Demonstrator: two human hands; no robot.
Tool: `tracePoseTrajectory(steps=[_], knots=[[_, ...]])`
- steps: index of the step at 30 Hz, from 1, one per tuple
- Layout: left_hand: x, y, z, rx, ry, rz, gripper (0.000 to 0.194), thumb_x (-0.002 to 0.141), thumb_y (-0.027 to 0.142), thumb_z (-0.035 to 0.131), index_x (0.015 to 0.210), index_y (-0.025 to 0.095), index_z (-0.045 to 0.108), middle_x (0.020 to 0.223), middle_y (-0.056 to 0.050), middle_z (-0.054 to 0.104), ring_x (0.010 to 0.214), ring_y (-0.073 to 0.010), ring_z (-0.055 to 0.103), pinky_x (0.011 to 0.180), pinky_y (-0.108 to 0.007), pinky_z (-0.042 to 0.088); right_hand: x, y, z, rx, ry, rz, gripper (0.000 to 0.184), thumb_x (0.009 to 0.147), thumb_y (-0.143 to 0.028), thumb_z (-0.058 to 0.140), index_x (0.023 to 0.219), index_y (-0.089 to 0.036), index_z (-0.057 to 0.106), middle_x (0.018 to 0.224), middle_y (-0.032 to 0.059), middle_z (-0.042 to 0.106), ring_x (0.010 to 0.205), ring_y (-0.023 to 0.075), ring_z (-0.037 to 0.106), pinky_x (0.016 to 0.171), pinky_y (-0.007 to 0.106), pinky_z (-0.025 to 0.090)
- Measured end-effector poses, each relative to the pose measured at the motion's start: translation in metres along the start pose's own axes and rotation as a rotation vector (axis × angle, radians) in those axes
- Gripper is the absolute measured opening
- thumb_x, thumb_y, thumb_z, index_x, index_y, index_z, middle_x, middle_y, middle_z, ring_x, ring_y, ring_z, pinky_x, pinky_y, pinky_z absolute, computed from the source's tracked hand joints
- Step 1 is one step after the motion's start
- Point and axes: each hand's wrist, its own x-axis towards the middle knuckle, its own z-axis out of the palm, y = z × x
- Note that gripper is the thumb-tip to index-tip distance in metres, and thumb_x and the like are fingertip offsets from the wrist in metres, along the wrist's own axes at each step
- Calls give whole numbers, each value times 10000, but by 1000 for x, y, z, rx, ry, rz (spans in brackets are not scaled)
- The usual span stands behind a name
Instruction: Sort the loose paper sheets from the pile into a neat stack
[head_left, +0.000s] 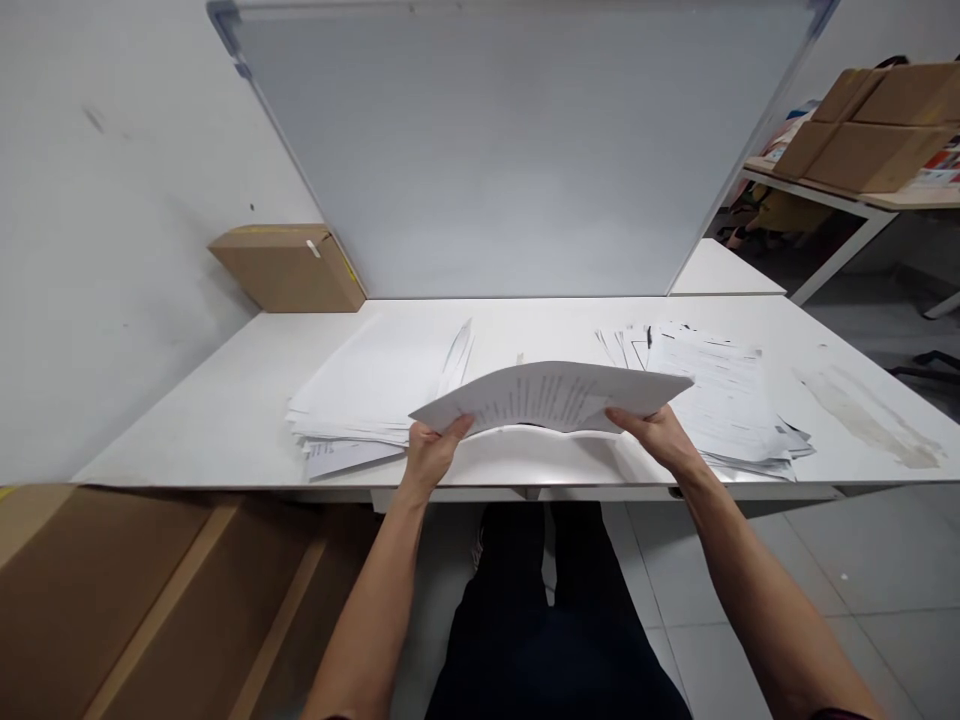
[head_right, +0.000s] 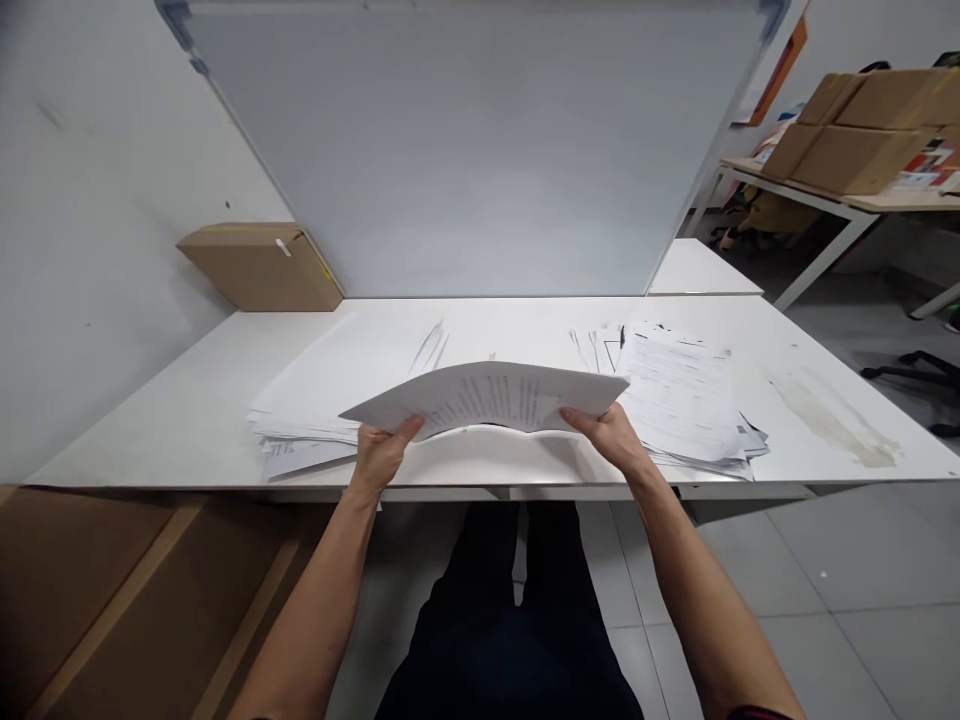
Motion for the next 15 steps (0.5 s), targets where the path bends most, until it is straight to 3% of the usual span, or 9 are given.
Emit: tracePoseTrajectory(steps=[3, 7, 11, 15], knots=[[3, -1, 2, -11, -84, -17, 371, 657, 397, 704, 895, 113, 700, 947, -93, 705, 941, -239, 638, 888, -371, 496, 3, 5, -2, -18, -48, 16, 407, 708, -395, 684, 1056, -187, 659, 1127, 78, 649, 1043, 275, 584, 879, 408, 470], [4, -8, 4, -64, -66, -56, 413, 661, 434, 695, 928, 118, 691, 989, -92, 696, 945, -242, 638, 891, -383, 494, 3, 15, -4, -44, 15, 28, 395, 710, -415, 675, 1025, -175, 678, 1096, 80, 665, 1045, 283, 585, 898, 419, 459], [4, -16, 6, -30, -178, -122, 445, 655, 476, 684, 916, 116, 694, 1006, -100, 691, 974, -256, 627, 900, -398, 482, -1, 26, -3, -135, 28, 92, 433, 710, -439, 663, 1046, -168, 669, 1111, 91, 657, 1041, 290, 583, 886, 425, 467], [2, -11, 6, 45, -132, -85, 471, 675, 502, 653, 939, 113, 689, 1024, -105, 685, 996, -257, 615, 898, -397, 479, -9, 24, -10, -195, 31, 57, 411, 734, -443, 638, 1040, -170, 668, 1092, 90, 663, 1049, 289, 576, 874, 417, 476]])
